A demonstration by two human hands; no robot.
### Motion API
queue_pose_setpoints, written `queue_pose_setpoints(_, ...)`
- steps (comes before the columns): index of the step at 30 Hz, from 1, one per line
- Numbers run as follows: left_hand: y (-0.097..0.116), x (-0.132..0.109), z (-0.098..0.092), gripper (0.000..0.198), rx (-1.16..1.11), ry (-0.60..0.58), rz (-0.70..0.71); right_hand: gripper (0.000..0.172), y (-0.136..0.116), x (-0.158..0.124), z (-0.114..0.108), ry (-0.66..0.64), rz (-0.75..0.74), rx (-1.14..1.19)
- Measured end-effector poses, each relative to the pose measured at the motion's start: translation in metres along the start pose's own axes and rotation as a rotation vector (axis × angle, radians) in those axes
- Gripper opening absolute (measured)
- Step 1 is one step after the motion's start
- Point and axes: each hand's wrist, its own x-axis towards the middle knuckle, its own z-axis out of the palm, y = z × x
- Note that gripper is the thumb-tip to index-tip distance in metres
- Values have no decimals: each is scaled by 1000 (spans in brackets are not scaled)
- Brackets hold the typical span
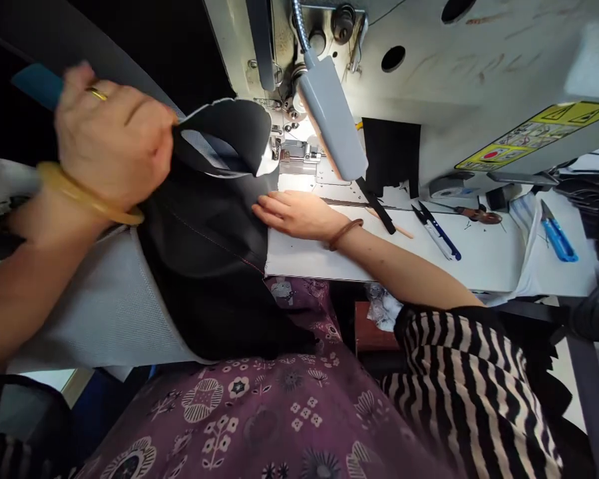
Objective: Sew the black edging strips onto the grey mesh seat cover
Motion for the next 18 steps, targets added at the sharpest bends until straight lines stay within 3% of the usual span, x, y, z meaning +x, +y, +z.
queue_pose_setpoints(2,-6,4,-13,54,186,-26,28,43,-9,13,5,14,-34,-41)
queue_pose_setpoints(4,-9,7,-20,51,223,-28,6,41,-18,22,10,14,-82,-66)
queue_pose_setpoints(8,0,9,-16,42,-5,-58,43,37,-25,22,18,0,-150,-71)
queue_pose_setpoints(11,11,8,-4,56,-188,-257,-28,43,-25,18,21,-2,-123,11)
queue_pose_setpoints(14,16,6,4,59,-132,-445,1,55,-27,19,20,-10,-17,85)
queue_pose_setpoints(16,10,5,6,42,-50,-413,10,61,-30,21,18,-13,-3,97)
queue_pose_setpoints(18,-6,5,6,37,42,-231,1,64,-32,23,18,-7,-18,82)
